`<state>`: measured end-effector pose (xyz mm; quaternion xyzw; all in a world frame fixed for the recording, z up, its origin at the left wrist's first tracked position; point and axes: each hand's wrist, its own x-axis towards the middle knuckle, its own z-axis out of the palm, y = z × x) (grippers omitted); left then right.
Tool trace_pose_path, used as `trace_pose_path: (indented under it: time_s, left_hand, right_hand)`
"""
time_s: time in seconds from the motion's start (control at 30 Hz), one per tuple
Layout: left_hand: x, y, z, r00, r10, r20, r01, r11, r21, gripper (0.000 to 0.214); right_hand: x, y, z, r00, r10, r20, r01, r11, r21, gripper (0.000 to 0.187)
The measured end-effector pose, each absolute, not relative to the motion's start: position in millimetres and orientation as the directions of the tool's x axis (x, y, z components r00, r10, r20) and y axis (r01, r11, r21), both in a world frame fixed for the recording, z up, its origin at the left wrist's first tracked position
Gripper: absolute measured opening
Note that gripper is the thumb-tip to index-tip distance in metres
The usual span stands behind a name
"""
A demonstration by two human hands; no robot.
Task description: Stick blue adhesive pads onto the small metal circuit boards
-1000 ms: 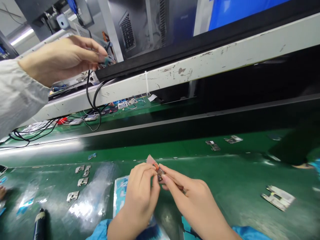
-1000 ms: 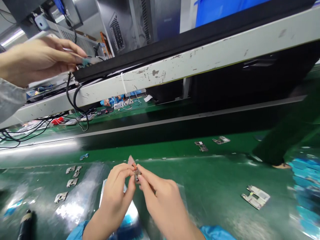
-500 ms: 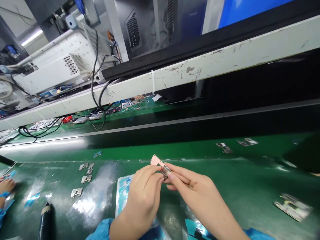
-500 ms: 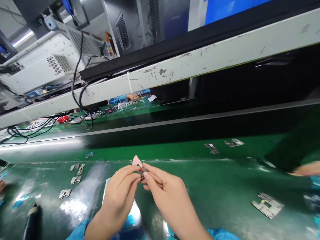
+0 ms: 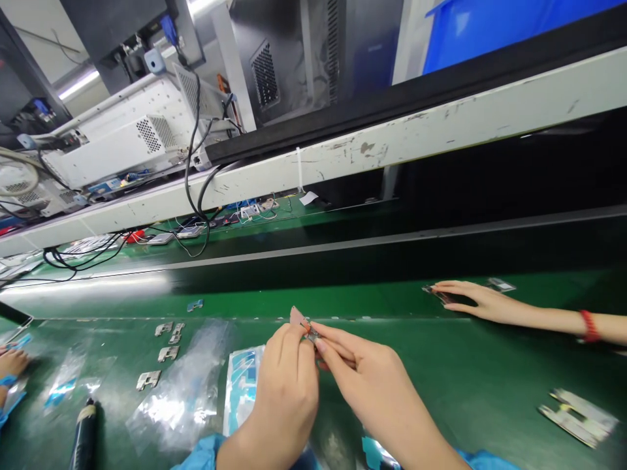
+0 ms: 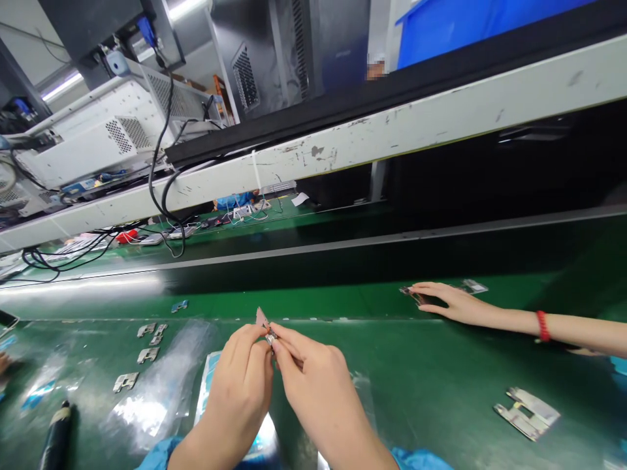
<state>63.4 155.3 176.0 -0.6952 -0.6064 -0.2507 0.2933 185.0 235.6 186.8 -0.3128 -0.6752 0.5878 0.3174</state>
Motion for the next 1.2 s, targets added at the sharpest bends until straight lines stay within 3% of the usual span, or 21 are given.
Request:
trace_pose_path:
  time_s: [0.43, 0.63, 0.8, 0.93, 1.2]
  left_hand:
    - [64, 158, 178, 0.076, 0.666, 0.742, 0.997, -0.029, -0.077, 0.016]
    - [54, 155, 193, 0.012, 0.667, 0.745, 0.98, -0.155, 0.123, 0.016]
    - [38, 144, 209, -0.144, 0.563, 0.814, 0.958, -0.125, 0.257, 0.013]
    - [33, 138, 215, -0.24, 0.633, 0.736, 0.907, -0.125, 0.403, 0.016]
    - [38, 133, 217, -0.216, 0.624, 0.751, 0.907, -0.157, 0.392, 0.013]
  right_hand:
    - [182, 239, 177, -0.594, 0.804, 0.028, -0.085, -0.028, -0.996, 0.05]
    - [187, 246, 186, -0.644, 0.764, -0.043, -0.149, -0.18, -0.972, 0.056]
    - [198, 250, 195, -0.642, 0.765, -0.049, -0.208, -0.236, -0.949, 0.06]
    - [205, 247, 202, -0.636, 0.769, -0.059, -0.208, -0.244, -0.947, 0.06]
    - [215, 236, 207, -0.691, 0.722, -0.019, -0.199, -0.215, -0.956, 0.048]
